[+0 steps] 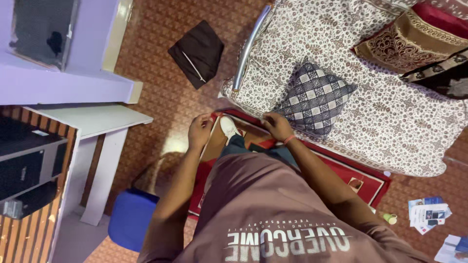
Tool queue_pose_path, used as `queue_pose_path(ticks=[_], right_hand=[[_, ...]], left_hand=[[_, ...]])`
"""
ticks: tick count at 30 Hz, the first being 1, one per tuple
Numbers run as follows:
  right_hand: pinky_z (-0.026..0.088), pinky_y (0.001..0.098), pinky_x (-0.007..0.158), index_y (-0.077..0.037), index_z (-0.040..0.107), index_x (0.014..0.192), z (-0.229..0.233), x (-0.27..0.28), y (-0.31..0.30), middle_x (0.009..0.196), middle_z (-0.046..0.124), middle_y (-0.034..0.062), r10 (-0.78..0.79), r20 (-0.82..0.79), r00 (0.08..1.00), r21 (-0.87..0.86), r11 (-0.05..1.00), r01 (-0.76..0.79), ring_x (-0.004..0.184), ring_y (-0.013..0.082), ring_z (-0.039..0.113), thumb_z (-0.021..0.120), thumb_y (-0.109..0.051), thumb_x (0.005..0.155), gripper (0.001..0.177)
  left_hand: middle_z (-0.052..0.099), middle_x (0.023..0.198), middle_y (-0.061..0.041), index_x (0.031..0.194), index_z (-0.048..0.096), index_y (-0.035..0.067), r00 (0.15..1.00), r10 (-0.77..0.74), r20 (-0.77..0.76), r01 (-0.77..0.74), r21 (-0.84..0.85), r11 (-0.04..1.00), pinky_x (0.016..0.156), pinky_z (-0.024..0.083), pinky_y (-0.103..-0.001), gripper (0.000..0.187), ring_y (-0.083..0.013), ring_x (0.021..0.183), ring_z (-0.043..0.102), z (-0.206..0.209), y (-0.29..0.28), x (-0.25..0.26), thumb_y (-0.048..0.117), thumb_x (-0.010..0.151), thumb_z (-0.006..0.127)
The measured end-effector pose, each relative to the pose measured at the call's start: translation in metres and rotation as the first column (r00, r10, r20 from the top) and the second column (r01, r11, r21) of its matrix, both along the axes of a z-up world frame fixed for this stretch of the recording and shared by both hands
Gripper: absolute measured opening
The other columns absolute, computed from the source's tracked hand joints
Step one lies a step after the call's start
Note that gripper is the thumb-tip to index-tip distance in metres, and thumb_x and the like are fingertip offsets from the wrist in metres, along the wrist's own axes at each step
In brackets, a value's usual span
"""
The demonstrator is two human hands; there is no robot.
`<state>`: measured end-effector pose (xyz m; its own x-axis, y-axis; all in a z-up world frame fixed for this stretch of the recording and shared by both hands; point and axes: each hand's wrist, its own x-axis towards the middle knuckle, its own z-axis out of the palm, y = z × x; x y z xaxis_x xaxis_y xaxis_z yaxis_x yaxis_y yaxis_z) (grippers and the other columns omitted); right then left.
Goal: The person puts pillowcases onto different pillows and then arranges them on a bed.
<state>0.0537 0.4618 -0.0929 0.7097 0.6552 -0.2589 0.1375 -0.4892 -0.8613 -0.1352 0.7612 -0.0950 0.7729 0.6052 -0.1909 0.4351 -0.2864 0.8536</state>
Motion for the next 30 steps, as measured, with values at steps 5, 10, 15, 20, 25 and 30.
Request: queue_pose_path(ticks=[5,10,15,20,25,30], right_hand=[[0.057,0.0353,0.079,-0.007,0.071,0.121,0.031,-0.020,0.076,0.104,0.073,0.0133,0.135,0.026,0.990,0.009,0.991,-0.135,0.091,0.0227,0.072,0.077,-0.022,0.091,0.035],[0.059,0.0340,0.082,-0.004,0.067,0.126,0.023,-0.006,0.108,0.106,0.072,0.0131,0.252,-0.125,0.960,0.080,0.966,-0.244,0.094,0.0225,0.075,0.072,-0.024,0.096,0.036],[0.061,0.0342,0.081,-0.003,0.068,0.121,0.000,0.002,0.153,0.103,0.074,0.0146,0.226,-0.065,0.972,-0.053,0.972,-0.229,0.093,0.0232,0.076,0.070,-0.023,0.096,0.032],[0.061,0.0340,0.082,-0.002,0.068,0.122,-0.052,-0.018,0.236,0.104,0.076,0.0141,0.003,-0.217,0.976,-0.127,0.991,-0.032,0.094,0.0228,0.077,0.068,-0.021,0.099,0.030],[0.062,0.0350,0.076,-0.001,0.065,0.124,-0.223,-0.068,0.322,0.101,0.076,0.0142,-0.206,-0.315,0.926,-0.179,0.971,0.156,0.089,0.0251,0.078,0.071,-0.022,0.093,0.038],[0.059,0.0422,0.084,-0.001,0.063,0.128,-0.421,-0.107,0.339,0.129,0.066,0.0217,-0.115,-0.308,0.944,-0.372,0.928,-0.008,0.098,0.0346,0.074,0.072,-0.024,0.090,0.045]], left_hand=[[0.074,0.105,-0.014,0.117,0.069,0.004,0.995,0.084,-0.045,-0.085,-0.042,0.995,0.083,0.058,-0.033,0.025,-0.0239,0.092,0.074,0.002,0.045,-0.011,0.013,0.094,0.068],[0.073,0.107,-0.013,0.117,0.071,0.005,0.977,0.213,-0.007,-0.214,-0.019,0.977,0.083,0.058,-0.033,0.023,-0.0231,0.096,0.073,0.015,0.053,-0.010,0.012,0.095,0.068],[0.074,0.106,-0.013,0.118,0.071,0.007,0.973,0.178,-0.147,-0.191,-0.084,0.978,0.083,0.058,-0.033,0.021,-0.0220,0.096,0.074,-0.009,0.071,-0.013,0.015,0.098,0.068],[0.076,0.099,-0.010,0.117,0.073,0.013,0.922,0.031,-0.386,-0.118,-0.204,0.972,0.081,0.057,-0.034,0.024,-0.0216,0.091,0.075,-0.097,0.117,-0.001,0.025,0.097,0.070],[0.072,0.096,-0.016,0.107,0.071,0.010,0.874,-0.326,-0.360,0.337,-0.034,0.941,0.076,0.054,-0.048,0.016,-0.0370,0.089,0.069,-0.258,0.193,0.025,0.022,0.096,0.072],[0.070,0.106,-0.018,0.111,0.069,0.007,0.831,-0.378,-0.407,0.409,-0.013,0.912,0.079,0.053,-0.050,0.023,-0.0408,0.096,0.066,-0.381,0.248,0.044,0.020,0.092,0.072]])
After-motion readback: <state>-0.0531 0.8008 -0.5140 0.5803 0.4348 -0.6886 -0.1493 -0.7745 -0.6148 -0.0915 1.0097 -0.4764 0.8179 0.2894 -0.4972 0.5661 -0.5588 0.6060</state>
